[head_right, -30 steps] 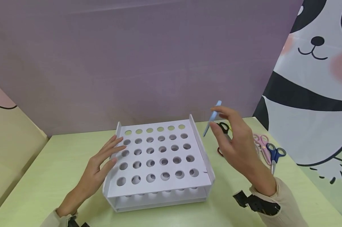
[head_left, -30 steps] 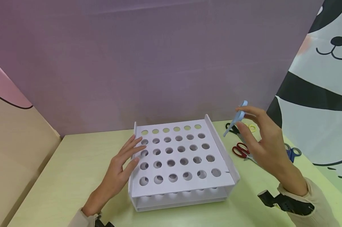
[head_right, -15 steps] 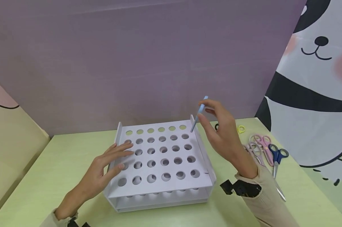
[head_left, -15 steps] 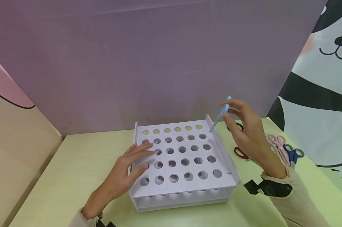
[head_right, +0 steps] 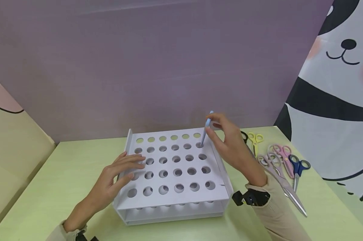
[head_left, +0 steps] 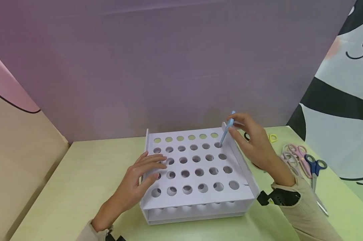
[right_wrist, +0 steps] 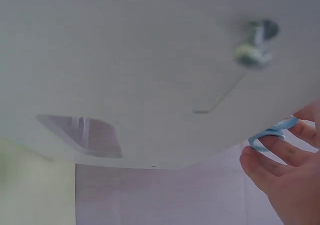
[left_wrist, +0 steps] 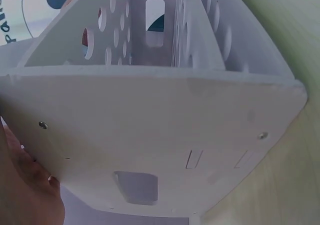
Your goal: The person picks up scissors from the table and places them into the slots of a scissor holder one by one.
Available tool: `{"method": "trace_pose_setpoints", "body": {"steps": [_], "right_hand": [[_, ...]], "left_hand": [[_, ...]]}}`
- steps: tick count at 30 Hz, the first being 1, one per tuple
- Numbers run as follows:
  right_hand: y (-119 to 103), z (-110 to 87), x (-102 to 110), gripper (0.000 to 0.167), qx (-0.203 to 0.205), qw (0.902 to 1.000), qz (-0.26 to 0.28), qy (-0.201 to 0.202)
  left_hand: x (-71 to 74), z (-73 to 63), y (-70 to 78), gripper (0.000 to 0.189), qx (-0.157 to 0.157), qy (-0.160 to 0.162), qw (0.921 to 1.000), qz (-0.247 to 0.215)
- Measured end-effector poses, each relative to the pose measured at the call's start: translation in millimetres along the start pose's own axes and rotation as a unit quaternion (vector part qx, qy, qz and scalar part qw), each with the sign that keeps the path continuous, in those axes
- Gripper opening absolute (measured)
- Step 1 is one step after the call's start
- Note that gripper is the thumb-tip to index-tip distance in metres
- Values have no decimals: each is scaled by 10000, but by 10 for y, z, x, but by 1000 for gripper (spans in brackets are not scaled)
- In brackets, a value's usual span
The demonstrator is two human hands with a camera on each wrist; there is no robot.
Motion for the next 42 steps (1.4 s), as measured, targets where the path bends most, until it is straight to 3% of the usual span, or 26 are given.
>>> {"method": "trace_pose_setpoints", "body": {"steps": [8, 19, 30, 38, 42], "right_hand": [[137, -37, -136, 30, -313, 9975, -330, -544], [253, -130, -337, 30, -752, 9843, -800, -1380], [244, -140, -368, 36, -939, 9781, -1127, -1474], [132, -139, -274, 29, -417, 9826, -1527, -974], [42, -146, -194, 25, -213, 9799, -1842, -739]], "left_hand": [[-11, -8, -9, 24, 39, 23, 10000, -8], [-44, -21, -28, 23, 65, 76, 9999, -76], [-48, -20, -5, 23, -24, 107, 9999, -110], [-42, -22, -18, 26, -92, 74, 9998, -129], [-23, -24, -20, 26, -73, 93, 9998, -160]]}}
Point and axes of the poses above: each hand's wrist, its own z-axis towards the middle knuckle, its own x-axis out of the back of the hand, y = z × x, the point moved 7 cm from there along z, towards the middle knuckle, and after that the axes turned 9 degrees about -y, right-handed, at the moved point
